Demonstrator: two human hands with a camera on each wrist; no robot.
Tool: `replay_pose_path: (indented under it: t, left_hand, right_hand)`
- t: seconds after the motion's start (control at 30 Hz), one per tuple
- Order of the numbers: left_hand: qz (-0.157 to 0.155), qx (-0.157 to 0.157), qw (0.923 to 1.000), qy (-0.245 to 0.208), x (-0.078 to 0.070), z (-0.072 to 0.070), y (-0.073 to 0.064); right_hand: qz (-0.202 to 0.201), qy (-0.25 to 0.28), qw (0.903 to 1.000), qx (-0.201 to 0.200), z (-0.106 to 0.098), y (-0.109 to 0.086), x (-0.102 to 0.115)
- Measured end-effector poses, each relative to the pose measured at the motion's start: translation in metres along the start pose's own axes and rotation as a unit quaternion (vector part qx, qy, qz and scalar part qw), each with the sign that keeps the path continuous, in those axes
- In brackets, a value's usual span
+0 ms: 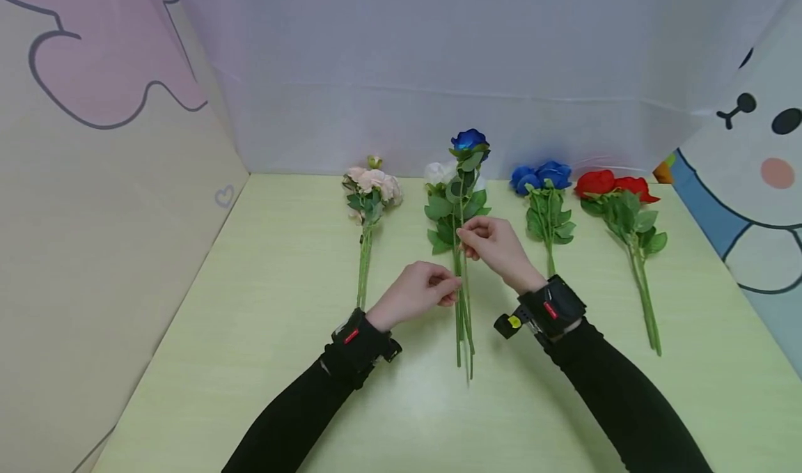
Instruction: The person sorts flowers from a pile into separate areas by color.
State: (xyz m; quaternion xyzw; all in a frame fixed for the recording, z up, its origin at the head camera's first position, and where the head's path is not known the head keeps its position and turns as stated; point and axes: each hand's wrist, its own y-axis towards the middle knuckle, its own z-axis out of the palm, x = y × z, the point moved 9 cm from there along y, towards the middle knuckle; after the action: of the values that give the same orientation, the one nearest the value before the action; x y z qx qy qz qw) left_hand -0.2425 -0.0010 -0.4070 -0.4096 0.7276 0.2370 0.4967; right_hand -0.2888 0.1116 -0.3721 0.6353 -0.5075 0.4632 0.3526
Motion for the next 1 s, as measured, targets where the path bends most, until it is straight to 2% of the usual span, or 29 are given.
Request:
replay_pose_path:
  t: [0.03, 0.17, 0.23, 0.27, 0.47, 0.53, 0.67, 0.83, 1.0]
  left_hand:
    - [0.005, -0.010, 0.9998, 0.019, 0.001, -0.004, -0.001]
    - [0.017, -0.066, 0.9928, 0.098, 0.003, -0.029, -0.007]
    - [0.021, -0.099, 0.9856, 0.135, 0.004, -0.044, -0.011]
    - [0.021, -0.113, 0.9819, 0.151, 0.005, -0.051, -0.013]
    - [0.021, -0.183, 0.9563, 0.227, 0.009, -0.091, -0.027]
    - [0.021, -0.200, 0.9493, 0.241, 0.012, -0.103, -0.031]
    - [0.024, -0.224, 0.9407, 0.253, 0.017, -0.120, -0.039]
    - [0.022, -0.241, 0.9350, 0.260, 0.023, -0.134, -0.046]
    - [0.019, -0.249, 0.9315, 0.265, 0.026, -0.141, -0.052]
  right_hand:
    - [-0.012, 0.017, 0.9998, 0.007, -0.003, 0.007, -0.014]
    - [-0.016, 0.006, 0.9999, -0.003, -0.018, 0.003, -0.016]
    - [-0.010, -0.010, 0.9998, -0.010, -0.027, 0.001, -0.018]
    - [0.003, -0.039, 0.9990, -0.023, -0.031, -0.007, -0.005]
    - [0.001, -0.119, 0.9918, -0.047, -0.059, -0.011, -0.009]
    - [-0.001, -0.143, 0.9881, -0.057, -0.068, -0.012, -0.009]
    - [-0.006, -0.197, 0.9773, -0.077, -0.086, -0.014, -0.010]
    - [-0.012, -0.257, 0.9615, -0.096, -0.104, -0.016, -0.010]
    - [-0.035, -0.314, 0.9412, -0.121, -0.121, -0.016, -0.013]
